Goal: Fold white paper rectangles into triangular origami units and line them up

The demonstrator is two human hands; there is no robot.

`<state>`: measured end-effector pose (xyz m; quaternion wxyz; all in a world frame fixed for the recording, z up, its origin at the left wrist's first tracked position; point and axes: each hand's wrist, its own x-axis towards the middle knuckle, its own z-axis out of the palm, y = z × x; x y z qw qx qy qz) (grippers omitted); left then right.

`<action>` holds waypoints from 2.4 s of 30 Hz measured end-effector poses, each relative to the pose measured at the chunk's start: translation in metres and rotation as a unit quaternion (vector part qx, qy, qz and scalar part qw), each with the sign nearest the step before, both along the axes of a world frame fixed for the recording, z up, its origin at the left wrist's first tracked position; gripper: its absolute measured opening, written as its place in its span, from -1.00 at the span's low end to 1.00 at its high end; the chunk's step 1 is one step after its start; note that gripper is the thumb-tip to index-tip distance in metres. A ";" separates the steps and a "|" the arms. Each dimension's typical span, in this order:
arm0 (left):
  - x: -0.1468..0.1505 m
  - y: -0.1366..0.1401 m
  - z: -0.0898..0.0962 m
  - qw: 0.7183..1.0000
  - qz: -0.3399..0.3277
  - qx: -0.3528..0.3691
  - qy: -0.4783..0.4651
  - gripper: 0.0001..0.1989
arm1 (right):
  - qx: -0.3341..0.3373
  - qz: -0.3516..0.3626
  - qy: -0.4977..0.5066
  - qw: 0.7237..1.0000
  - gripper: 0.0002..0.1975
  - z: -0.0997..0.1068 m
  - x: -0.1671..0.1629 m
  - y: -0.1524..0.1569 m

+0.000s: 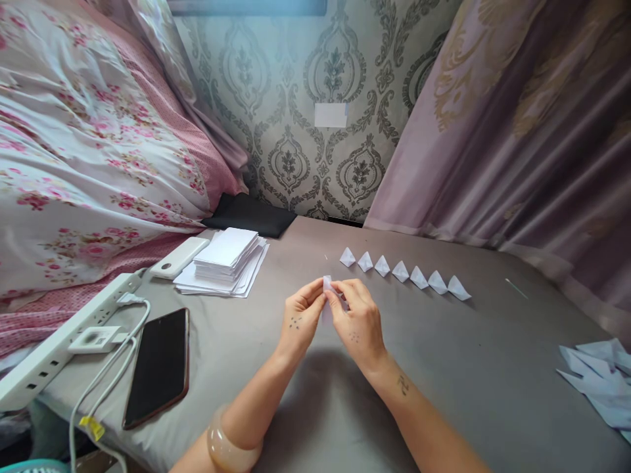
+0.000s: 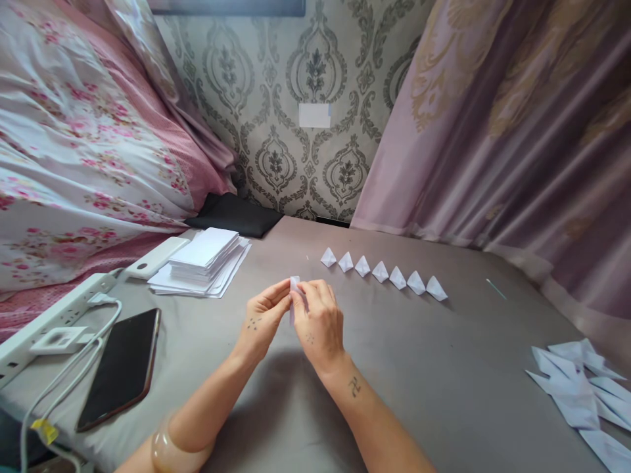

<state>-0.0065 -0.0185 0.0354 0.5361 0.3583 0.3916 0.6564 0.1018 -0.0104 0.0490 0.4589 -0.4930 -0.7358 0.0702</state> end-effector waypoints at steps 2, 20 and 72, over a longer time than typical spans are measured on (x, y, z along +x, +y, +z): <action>0.001 0.000 -0.002 1.000 -0.005 0.008 0.010 -0.66 | -0.012 -0.001 0.011 1.000 -0.88 0.001 0.000 0.000; 0.001 -0.001 -0.002 0.998 -0.017 0.034 0.059 -0.68 | -0.019 0.005 0.042 0.999 -0.85 0.006 0.002 -0.001; -0.002 -0.003 0.007 0.999 0.021 -0.032 0.035 -0.77 | -0.240 0.060 0.226 0.942 -0.74 0.010 0.003 0.006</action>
